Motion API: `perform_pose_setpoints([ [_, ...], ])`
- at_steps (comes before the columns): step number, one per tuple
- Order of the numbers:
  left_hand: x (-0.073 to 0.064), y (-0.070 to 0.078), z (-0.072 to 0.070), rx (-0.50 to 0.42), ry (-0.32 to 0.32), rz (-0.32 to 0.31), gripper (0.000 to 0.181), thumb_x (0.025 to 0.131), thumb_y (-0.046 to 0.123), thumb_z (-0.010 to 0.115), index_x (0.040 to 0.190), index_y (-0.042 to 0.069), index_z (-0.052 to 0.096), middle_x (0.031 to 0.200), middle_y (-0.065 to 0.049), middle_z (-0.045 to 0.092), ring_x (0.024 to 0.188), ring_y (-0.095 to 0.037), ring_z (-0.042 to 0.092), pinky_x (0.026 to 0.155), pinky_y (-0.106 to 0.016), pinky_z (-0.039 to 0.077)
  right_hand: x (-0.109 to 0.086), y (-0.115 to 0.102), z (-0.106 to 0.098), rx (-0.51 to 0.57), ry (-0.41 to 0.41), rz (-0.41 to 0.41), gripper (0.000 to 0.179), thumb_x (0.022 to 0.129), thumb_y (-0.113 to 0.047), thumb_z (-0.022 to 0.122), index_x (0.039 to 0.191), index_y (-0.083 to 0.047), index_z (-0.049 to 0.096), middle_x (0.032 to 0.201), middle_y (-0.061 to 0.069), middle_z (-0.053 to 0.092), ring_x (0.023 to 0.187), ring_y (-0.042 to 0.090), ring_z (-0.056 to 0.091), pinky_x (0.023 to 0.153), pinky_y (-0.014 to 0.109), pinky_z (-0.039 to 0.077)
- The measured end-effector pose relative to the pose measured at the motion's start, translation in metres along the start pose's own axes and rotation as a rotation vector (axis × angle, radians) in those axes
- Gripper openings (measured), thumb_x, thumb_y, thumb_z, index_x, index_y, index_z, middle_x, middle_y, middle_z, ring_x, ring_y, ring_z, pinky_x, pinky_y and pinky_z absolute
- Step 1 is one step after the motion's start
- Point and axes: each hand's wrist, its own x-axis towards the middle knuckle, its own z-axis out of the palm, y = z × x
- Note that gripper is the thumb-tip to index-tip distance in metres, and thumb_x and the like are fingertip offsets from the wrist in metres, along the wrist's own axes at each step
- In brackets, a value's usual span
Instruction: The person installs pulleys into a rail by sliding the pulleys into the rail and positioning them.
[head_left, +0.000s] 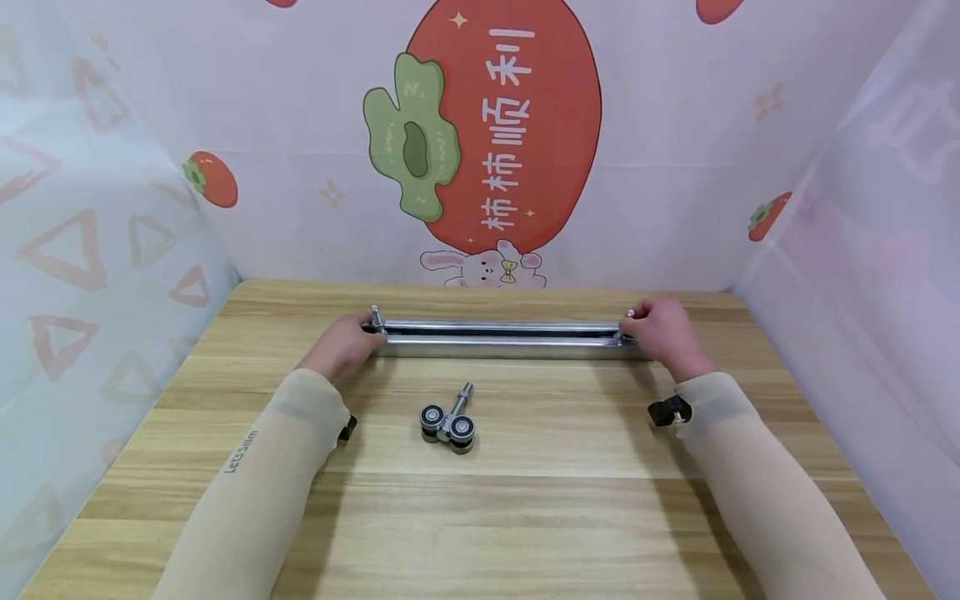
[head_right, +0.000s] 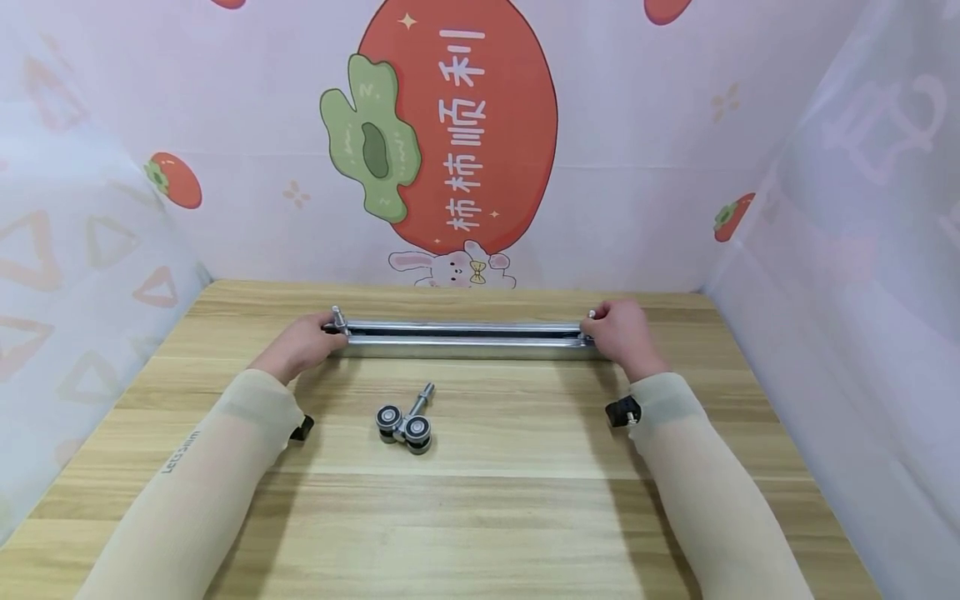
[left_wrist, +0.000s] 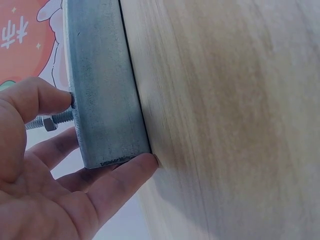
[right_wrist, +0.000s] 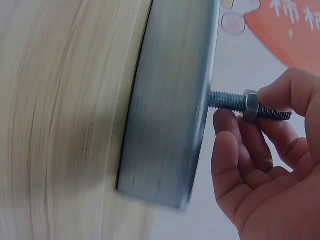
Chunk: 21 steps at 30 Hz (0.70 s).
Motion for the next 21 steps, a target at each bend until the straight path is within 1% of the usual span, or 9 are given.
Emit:
perform_pose_setpoints([
  [4, 0.0, 0.0, 0.0, 0.01, 0.0, 0.004, 0.064, 0.098, 0.028, 0.057, 0.153, 0.003, 0.036, 0.148, -0.027, 0.041, 0.135, -0.044, 0.036, 0.111, -0.057, 0.026, 0.003, -0.012, 0.012, 0.011, 0.006, -0.017, 0.015, 0.09, -0.017, 0.063, 0.09, -0.002, 0.064, 0.085, 0.011, 0.061, 0.079, 0.027, 0.052, 0.066, 0.037, 0.043],
  [10, -0.001, 0.001, -0.001, 0.015, 0.004, 0.012, 0.062, 0.098, 0.028, 0.057, 0.151, 0.003, 0.038, 0.147, -0.027, 0.043, 0.134, -0.043, 0.038, 0.111, -0.057, 0.026, 0.005, -0.028, 0.027, 0.006, 0.013, -0.054, 0.014, 0.087, -0.017, 0.064, 0.085, -0.003, 0.065, 0.081, 0.009, 0.061, 0.076, 0.027, 0.053, 0.065, 0.037, 0.043],
  [14, -0.001, 0.002, -0.001, 0.024, 0.008, 0.018, 0.06, 0.097, 0.028, 0.057, 0.149, 0.003, 0.041, 0.145, -0.027, 0.045, 0.132, -0.044, 0.04, 0.11, -0.057, 0.027, 0.006, -0.041, 0.037, 0.009, -0.001, -0.059, 0.014, 0.088, -0.017, 0.065, 0.086, -0.003, 0.066, 0.082, 0.009, 0.061, 0.077, 0.027, 0.053, 0.065, 0.036, 0.044],
  [21, 0.0, 0.002, 0.0, 0.027, 0.002, 0.007, 0.063, 0.098, 0.029, 0.057, 0.151, 0.002, 0.037, 0.147, -0.028, 0.042, 0.134, -0.044, 0.037, 0.111, -0.057, 0.027, 0.006, -0.069, 0.059, 0.032, -0.02, -0.065, 0.011, 0.09, -0.015, 0.066, 0.087, -0.005, 0.066, 0.083, 0.01, 0.061, 0.077, 0.028, 0.053, 0.064, 0.036, 0.045],
])
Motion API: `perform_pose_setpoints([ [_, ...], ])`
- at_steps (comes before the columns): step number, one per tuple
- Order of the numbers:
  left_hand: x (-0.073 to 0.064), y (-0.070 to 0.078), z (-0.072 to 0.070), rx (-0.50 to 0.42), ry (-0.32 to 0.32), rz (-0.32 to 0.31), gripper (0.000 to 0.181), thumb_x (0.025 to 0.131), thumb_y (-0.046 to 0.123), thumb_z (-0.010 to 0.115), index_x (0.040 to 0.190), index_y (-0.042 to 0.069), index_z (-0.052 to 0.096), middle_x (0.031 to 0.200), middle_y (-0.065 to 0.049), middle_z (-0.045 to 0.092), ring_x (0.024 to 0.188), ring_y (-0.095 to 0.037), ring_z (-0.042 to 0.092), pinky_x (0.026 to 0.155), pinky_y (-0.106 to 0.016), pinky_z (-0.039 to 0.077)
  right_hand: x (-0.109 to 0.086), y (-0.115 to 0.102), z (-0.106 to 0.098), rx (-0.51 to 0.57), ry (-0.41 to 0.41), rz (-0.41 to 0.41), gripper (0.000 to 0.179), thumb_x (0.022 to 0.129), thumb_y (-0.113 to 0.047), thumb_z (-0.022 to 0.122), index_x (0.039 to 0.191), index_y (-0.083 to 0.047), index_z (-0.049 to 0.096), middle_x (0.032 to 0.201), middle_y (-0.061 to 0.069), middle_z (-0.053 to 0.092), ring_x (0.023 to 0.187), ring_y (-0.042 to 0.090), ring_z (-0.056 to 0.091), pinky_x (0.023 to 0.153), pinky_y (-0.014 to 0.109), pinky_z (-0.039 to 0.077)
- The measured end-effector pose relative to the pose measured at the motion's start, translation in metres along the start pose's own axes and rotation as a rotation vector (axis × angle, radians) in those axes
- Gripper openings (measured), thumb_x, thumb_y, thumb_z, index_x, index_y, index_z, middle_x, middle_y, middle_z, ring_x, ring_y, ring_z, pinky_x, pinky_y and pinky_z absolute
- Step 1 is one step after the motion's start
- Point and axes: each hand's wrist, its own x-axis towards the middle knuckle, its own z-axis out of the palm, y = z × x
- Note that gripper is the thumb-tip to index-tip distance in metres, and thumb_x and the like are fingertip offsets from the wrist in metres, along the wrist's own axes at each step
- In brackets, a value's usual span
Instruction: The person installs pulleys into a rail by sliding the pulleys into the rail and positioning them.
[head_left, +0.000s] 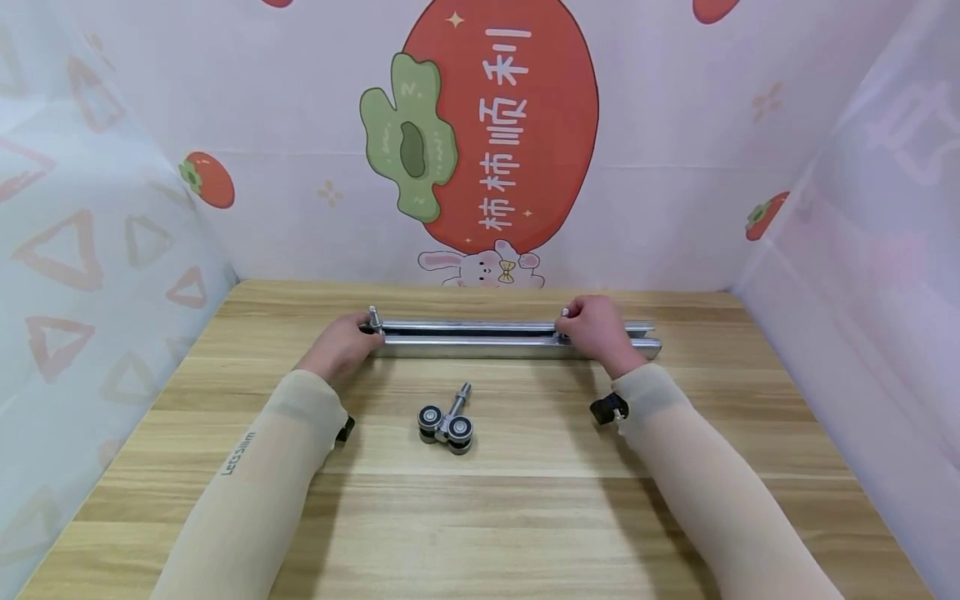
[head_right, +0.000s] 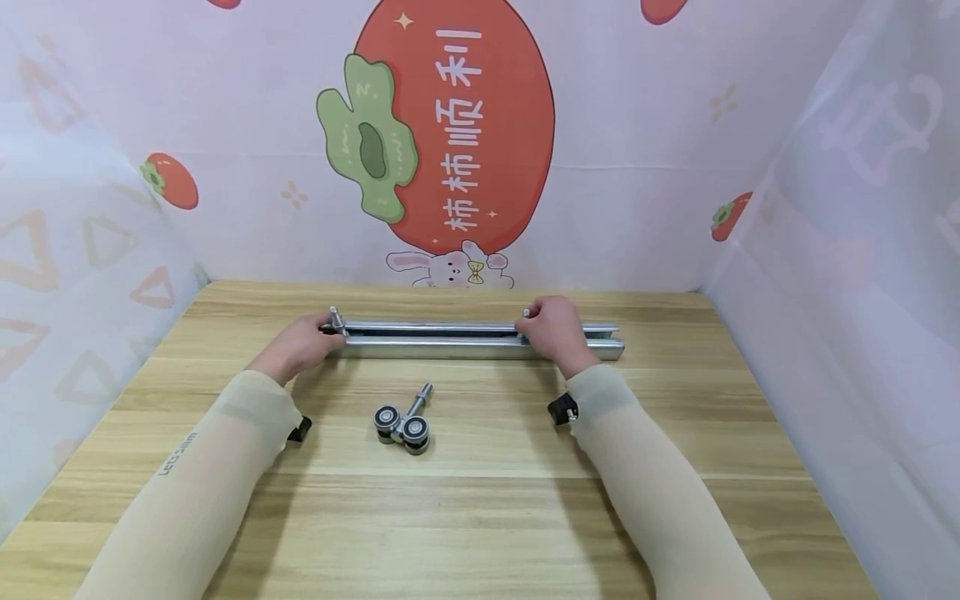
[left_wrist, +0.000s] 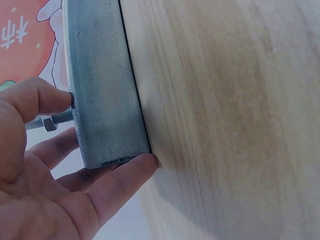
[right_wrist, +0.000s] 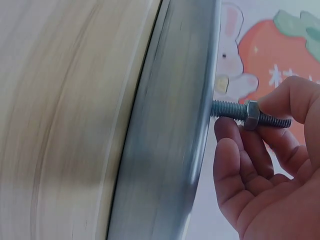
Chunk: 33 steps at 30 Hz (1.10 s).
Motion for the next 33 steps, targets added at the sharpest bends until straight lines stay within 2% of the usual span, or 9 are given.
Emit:
perform_pose_setpoints([
  [10, 0.002, -0.002, 0.001, 0.001, 0.003, -0.005, 0.063, 0.098, 0.03, 0.057, 0.152, 0.004, 0.038, 0.148, -0.027, 0.042, 0.134, -0.043, 0.037, 0.111, -0.057, 0.027, 0.005, -0.028, 0.027, 0.009, -0.009, -0.044, 0.014, 0.088, -0.015, 0.067, 0.078, -0.007, 0.064, 0.075, 0.008, 0.059, 0.073, 0.026, 0.053, 0.062, 0.035, 0.043],
  [21, 0.0, -0.001, 0.001, 0.006, -0.003, -0.012, 0.064, 0.098, 0.03, 0.055, 0.153, 0.003, 0.036, 0.148, -0.027, 0.041, 0.134, -0.042, 0.038, 0.111, -0.057, 0.027, 0.007, -0.043, 0.043, 0.037, -0.001, -0.093, 0.014, 0.088, -0.013, 0.066, 0.076, -0.007, 0.063, 0.073, 0.006, 0.058, 0.069, 0.024, 0.052, 0.059, 0.034, 0.041],
  [27, -0.001, 0.0, 0.001, 0.006, 0.003, -0.006, 0.064, 0.098, 0.028, 0.055, 0.153, 0.003, 0.036, 0.147, -0.028, 0.042, 0.133, -0.043, 0.038, 0.111, -0.057, 0.027, 0.007, -0.049, 0.05, 0.033, -0.001, -0.093, 0.016, 0.088, -0.014, 0.067, 0.074, -0.008, 0.061, 0.07, 0.005, 0.055, 0.068, 0.023, 0.051, 0.058, 0.033, 0.04],
  [33, -0.002, 0.001, 0.001, -0.01, 0.006, -0.003, 0.063, 0.098, 0.028, 0.056, 0.152, 0.003, 0.036, 0.147, -0.028, 0.042, 0.132, -0.043, 0.039, 0.111, -0.057, 0.027, 0.007, -0.051, 0.053, 0.061, -0.021, -0.069, 0.013, 0.091, -0.015, 0.068, 0.08, -0.009, 0.064, 0.078, 0.006, 0.059, 0.072, 0.024, 0.053, 0.06, 0.034, 0.043],
])
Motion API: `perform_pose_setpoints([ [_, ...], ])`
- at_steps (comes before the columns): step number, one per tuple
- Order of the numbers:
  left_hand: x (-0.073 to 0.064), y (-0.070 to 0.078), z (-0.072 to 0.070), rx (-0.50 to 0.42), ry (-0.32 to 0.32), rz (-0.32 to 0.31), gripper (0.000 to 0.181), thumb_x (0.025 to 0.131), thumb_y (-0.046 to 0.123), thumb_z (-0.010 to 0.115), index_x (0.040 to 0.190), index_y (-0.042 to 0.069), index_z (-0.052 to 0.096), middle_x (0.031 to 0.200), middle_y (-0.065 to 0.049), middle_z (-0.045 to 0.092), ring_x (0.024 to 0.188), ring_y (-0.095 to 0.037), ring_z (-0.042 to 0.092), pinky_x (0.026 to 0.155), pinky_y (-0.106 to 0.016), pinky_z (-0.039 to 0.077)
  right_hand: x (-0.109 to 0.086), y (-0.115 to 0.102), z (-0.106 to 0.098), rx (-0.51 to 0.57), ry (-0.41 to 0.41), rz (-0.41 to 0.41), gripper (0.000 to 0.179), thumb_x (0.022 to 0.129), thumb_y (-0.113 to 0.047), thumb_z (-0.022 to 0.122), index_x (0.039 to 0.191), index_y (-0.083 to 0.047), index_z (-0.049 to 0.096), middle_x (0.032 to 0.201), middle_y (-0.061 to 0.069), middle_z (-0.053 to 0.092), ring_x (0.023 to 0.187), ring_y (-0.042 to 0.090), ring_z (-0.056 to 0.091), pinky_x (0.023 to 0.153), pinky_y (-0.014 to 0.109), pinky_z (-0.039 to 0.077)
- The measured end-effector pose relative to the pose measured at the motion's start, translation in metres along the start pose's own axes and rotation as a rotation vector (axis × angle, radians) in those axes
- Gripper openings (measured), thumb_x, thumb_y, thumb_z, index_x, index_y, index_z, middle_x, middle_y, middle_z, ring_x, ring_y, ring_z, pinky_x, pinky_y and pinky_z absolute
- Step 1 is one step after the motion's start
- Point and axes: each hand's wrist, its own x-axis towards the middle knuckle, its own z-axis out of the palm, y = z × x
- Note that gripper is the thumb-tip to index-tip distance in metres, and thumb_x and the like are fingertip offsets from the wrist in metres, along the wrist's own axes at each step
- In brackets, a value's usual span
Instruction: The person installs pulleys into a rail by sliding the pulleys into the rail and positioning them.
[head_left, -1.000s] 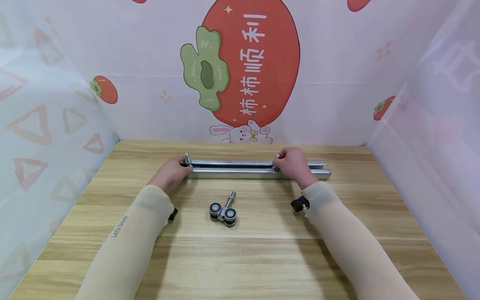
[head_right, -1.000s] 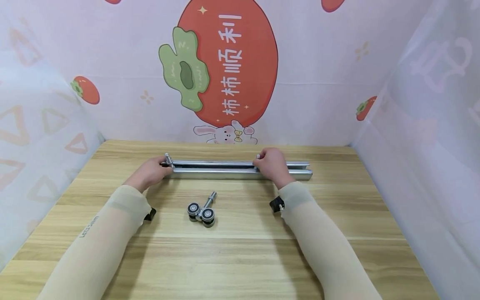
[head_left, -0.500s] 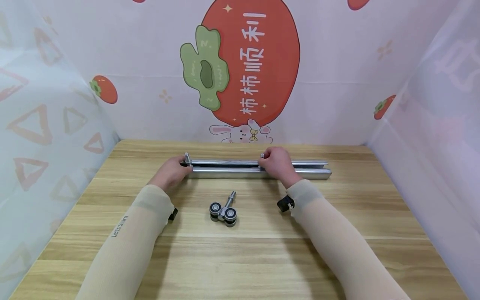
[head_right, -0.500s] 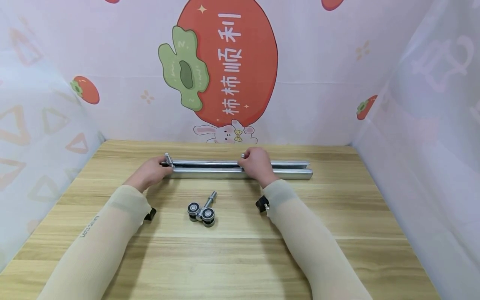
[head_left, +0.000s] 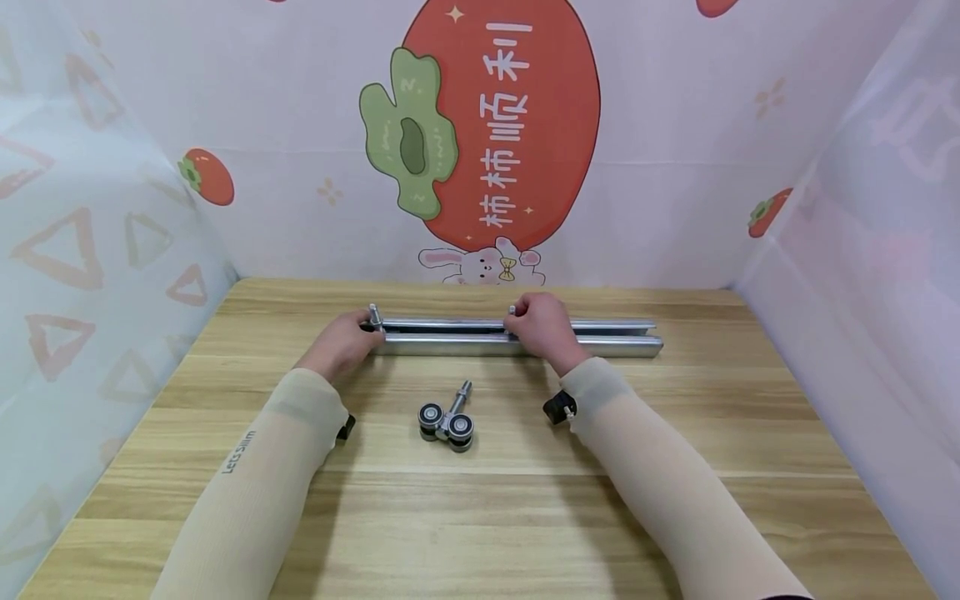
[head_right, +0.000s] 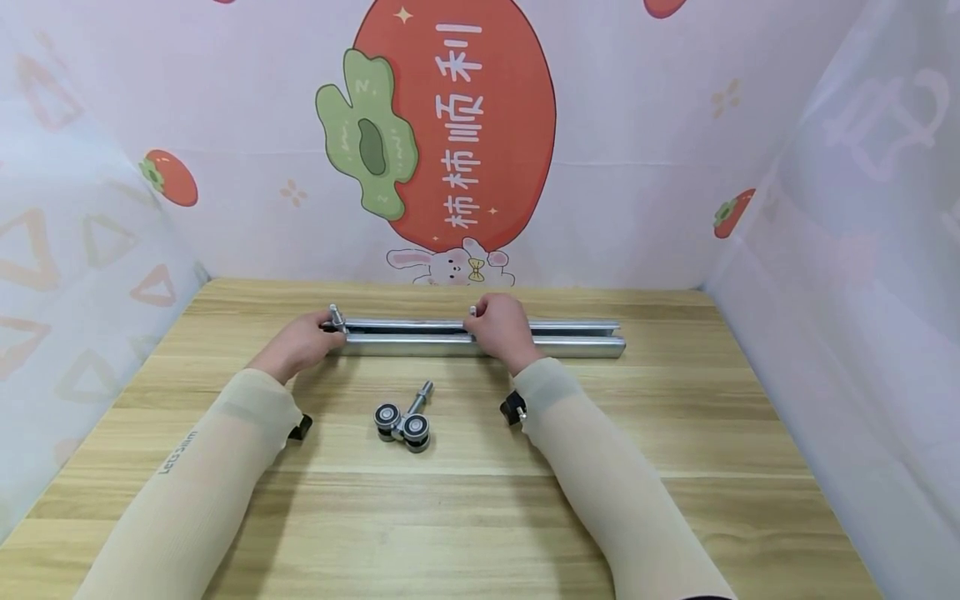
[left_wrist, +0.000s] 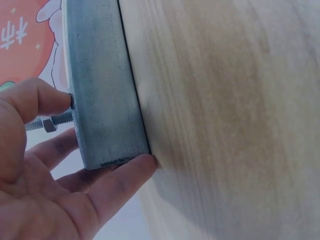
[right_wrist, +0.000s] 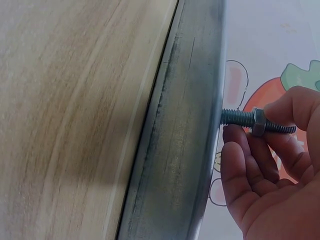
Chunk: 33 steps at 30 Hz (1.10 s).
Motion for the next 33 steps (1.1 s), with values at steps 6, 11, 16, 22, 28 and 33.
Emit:
perform_pose_setpoints([
  [6, 0.0, -0.001, -0.002, -0.005, -0.01, -0.012, 0.066, 0.099, 0.028, 0.055, 0.155, 0.003, 0.032, 0.15, -0.028, 0.038, 0.135, -0.044, 0.036, 0.111, -0.058, 0.025, 0.001, -0.003, 0.002, 0.016, -0.001, 0.0, 0.01, 0.092, -0.016, 0.068, 0.084, -0.01, 0.065, 0.082, 0.007, 0.061, 0.075, 0.024, 0.054, 0.062, 0.034, 0.045],
  [11, 0.0, -0.002, -0.004, -0.009, -0.014, -0.023, 0.066, 0.099, 0.029, 0.055, 0.155, 0.004, 0.031, 0.151, -0.027, 0.036, 0.136, -0.043, 0.034, 0.111, -0.058, 0.025, 0.002, -0.004, 0.003, 0.024, 0.003, -0.006, 0.009, 0.092, -0.015, 0.068, 0.086, -0.01, 0.065, 0.084, 0.007, 0.062, 0.076, 0.025, 0.055, 0.063, 0.034, 0.046],
  [16, 0.001, -0.003, -0.003, 0.005, -0.004, -0.013, 0.065, 0.099, 0.029, 0.056, 0.154, 0.003, 0.033, 0.15, -0.028, 0.038, 0.135, -0.044, 0.035, 0.111, -0.058, 0.026, 0.001, -0.005, 0.002, 0.023, -0.024, 0.001, 0.008, 0.094, -0.018, 0.068, 0.092, -0.01, 0.066, 0.087, 0.007, 0.062, 0.08, 0.025, 0.055, 0.066, 0.035, 0.048],
  [22, 0.002, -0.002, 0.0, -0.004, -0.006, -0.011, 0.065, 0.098, 0.03, 0.056, 0.154, 0.003, 0.034, 0.149, -0.027, 0.04, 0.134, -0.043, 0.037, 0.111, -0.057, 0.026, -0.007, -0.005, -0.008, 0.046, -0.032, 0.003, 0.029, 0.096, -0.022, 0.065, 0.12, -0.006, 0.065, 0.111, 0.009, 0.062, 0.099, 0.026, 0.054, 0.085, 0.042, 0.05],
  [28, 0.003, -0.001, 0.002, -0.007, 0.002, 0.007, 0.063, 0.099, 0.029, 0.056, 0.152, 0.002, 0.036, 0.146, -0.027, 0.043, 0.132, -0.042, 0.04, 0.11, -0.057, 0.027, -0.024, -0.013, -0.02, 0.161, 0.105, -0.062, 0.039, 0.096, -0.017, 0.06, 0.133, -0.005, 0.059, 0.125, 0.009, 0.059, 0.11, 0.023, 0.054, 0.093, 0.04, 0.049],
  [33, 0.0, -0.001, 0.001, -0.013, 0.005, 0.001, 0.06, 0.099, 0.027, 0.056, 0.151, 0.003, 0.038, 0.145, -0.026, 0.045, 0.129, -0.04, 0.042, 0.11, -0.056, 0.029, -0.042, -0.02, -0.018, 0.154, 0.119, -0.187, 0.036, 0.097, -0.014, 0.057, 0.131, -0.004, 0.062, 0.125, 0.008, 0.064, 0.106, 0.02, 0.062, 0.085, 0.037, 0.054],
])
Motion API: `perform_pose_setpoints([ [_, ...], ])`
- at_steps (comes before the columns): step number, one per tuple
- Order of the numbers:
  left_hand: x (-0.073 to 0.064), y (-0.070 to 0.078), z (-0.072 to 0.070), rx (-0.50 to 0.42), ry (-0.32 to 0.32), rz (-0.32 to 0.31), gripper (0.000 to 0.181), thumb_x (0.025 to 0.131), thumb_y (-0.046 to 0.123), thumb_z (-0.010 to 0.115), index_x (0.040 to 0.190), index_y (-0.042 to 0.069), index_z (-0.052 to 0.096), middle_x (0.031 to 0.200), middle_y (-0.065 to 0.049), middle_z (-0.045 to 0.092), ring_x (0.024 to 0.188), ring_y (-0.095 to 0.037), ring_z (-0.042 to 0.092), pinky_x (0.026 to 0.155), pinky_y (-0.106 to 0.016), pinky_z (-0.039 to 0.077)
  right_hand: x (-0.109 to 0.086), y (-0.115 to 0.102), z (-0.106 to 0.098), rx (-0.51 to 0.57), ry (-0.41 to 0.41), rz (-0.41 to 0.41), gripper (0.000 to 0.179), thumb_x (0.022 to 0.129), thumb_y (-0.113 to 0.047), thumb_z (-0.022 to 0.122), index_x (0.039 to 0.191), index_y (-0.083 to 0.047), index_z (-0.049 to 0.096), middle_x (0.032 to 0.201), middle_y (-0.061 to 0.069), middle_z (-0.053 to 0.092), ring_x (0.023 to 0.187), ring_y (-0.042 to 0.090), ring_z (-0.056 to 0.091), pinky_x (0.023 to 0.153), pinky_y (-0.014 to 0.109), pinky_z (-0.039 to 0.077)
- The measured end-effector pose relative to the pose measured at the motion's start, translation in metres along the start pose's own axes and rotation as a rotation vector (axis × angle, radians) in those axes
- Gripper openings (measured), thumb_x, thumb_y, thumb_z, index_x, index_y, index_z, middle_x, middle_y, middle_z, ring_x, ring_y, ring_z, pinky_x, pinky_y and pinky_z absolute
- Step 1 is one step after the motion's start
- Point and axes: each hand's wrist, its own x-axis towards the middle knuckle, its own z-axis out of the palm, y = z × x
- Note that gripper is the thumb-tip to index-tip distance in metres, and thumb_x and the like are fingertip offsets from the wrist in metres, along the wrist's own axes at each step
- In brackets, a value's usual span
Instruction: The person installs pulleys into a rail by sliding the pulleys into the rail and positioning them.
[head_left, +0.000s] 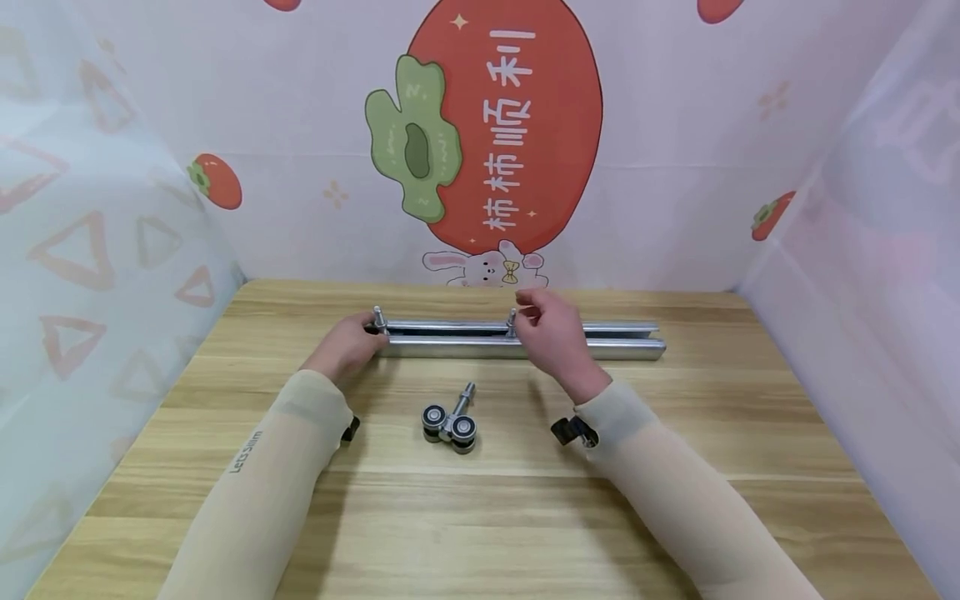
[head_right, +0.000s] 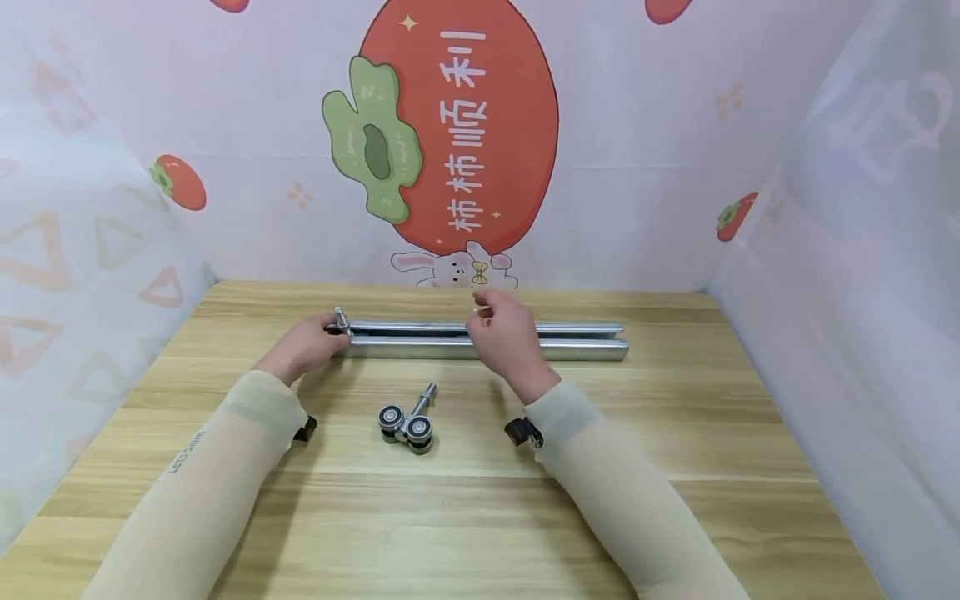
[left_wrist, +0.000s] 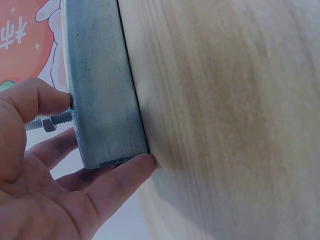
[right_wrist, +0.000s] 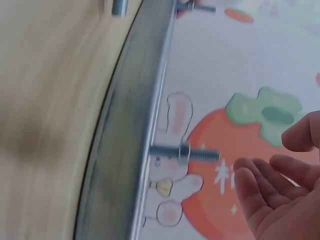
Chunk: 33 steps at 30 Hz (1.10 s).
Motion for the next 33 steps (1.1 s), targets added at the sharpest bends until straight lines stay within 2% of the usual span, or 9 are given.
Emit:
perform_pose_setpoints([
  [2, 0.0, 0.0, 0.0, 0.002, 0.0, 0.003, 0.058, 0.099, 0.027, 0.056, 0.15, 0.003, 0.04, 0.143, -0.026, 0.046, 0.126, -0.039, 0.043, 0.109, -0.056, 0.03, -0.006, -0.002, 0.004, 0.009, -0.039, 0.009, 0.037, 0.097, -0.013, 0.056, 0.133, -0.004, 0.063, 0.127, 0.008, 0.065, 0.106, 0.019, 0.063, 0.08, 0.036, 0.056],
  [5, 0.001, -0.001, 0.0, 0.005, 0.002, 0.006, 0.06, 0.099, 0.027, 0.056, 0.151, 0.003, 0.039, 0.143, -0.026, 0.046, 0.127, -0.039, 0.043, 0.11, -0.056, 0.029, -0.013, -0.002, 0.013, 0.04, -0.16, 0.084, 0.043, 0.097, -0.016, 0.058, 0.138, -0.004, 0.058, 0.13, 0.009, 0.063, 0.106, 0.021, 0.063, 0.078, 0.038, 0.055],
  [9, 0.001, -0.001, 0.0, 0.002, -0.002, -0.003, 0.059, 0.099, 0.029, 0.056, 0.15, 0.004, 0.04, 0.144, -0.026, 0.045, 0.128, -0.04, 0.042, 0.11, -0.057, 0.028, -0.018, 0.003, 0.026, 0.241, -0.393, 0.283, 0.051, 0.098, -0.015, 0.059, 0.144, 0.005, 0.047, 0.131, 0.019, 0.059, 0.104, 0.03, 0.065, 0.083, 0.041, 0.055],
  [12, 0.001, -0.002, 0.0, 0.0, -0.004, -0.01, 0.055, 0.099, 0.029, 0.055, 0.148, 0.006, 0.043, 0.142, -0.025, 0.047, 0.126, -0.04, 0.043, 0.109, -0.057, 0.029, -0.021, 0.009, 0.034, 0.461, -0.496, 0.475, 0.054, 0.099, -0.01, 0.058, 0.146, 0.009, 0.04, 0.133, 0.023, 0.055, 0.101, 0.035, 0.066, 0.084, 0.044, 0.056],
  [16, 0.001, -0.001, 0.0, -0.009, -0.003, -0.01, 0.059, 0.099, 0.029, 0.055, 0.15, 0.005, 0.04, 0.145, -0.025, 0.044, 0.128, -0.04, 0.041, 0.11, -0.057, 0.028, -0.024, 0.013, 0.041, 0.655, -0.513, 0.623, 0.055, 0.1, -0.01, 0.053, 0.149, 0.007, 0.034, 0.136, 0.025, 0.053, 0.099, 0.041, 0.066, 0.084, 0.049, 0.055],
  [20, 0.001, -0.001, 0.0, -0.015, -0.003, -0.005, 0.059, 0.099, 0.029, 0.055, 0.15, 0.004, 0.04, 0.146, -0.025, 0.043, 0.129, -0.04, 0.04, 0.11, -0.058, 0.027, -0.028, 0.013, 0.047, 0.787, -0.5, 0.679, 0.053, 0.102, -0.011, 0.048, 0.149, 0.007, 0.032, 0.137, 0.029, 0.05, 0.104, 0.047, 0.063, 0.085, 0.052, 0.054],
  [23, 0.0, -0.001, 0.0, -0.011, 0.001, -0.002, 0.052, 0.1, 0.028, 0.055, 0.146, 0.006, 0.045, 0.143, -0.024, 0.046, 0.127, -0.04, 0.042, 0.11, -0.058, 0.027, -0.031, 0.012, 0.052, 0.834, -0.481, 0.707, 0.048, 0.099, -0.01, 0.051, 0.141, 0.009, 0.039, 0.135, 0.028, 0.05, 0.105, 0.049, 0.062, 0.085, 0.053, 0.054],
  [27, -0.001, -0.001, -0.001, -0.005, -0.002, -0.007, 0.054, 0.1, 0.029, 0.054, 0.148, 0.007, 0.043, 0.144, -0.025, 0.045, 0.131, -0.042, 0.04, 0.11, -0.059, 0.026, -0.032, 0.008, 0.057, 0.859, -0.45, 0.747, 0.037, 0.095, -0.008, 0.053, 0.127, 0.01, 0.048, 0.129, 0.026, 0.052, 0.103, 0.048, 0.064, 0.086, 0.051, 0.054],
  [33, 0.0, 0.0, 0.0, 0.002, -0.01, -0.006, 0.057, 0.1, 0.03, 0.054, 0.15, 0.006, 0.041, 0.145, -0.026, 0.044, 0.131, -0.042, 0.039, 0.11, -0.059, 0.026, -0.03, 0.002, 0.062, 0.887, -0.394, 0.797, 0.035, 0.093, -0.004, 0.053, 0.125, 0.009, 0.048, 0.128, 0.027, 0.05, 0.101, 0.048, 0.063, 0.087, 0.051, 0.054],
])
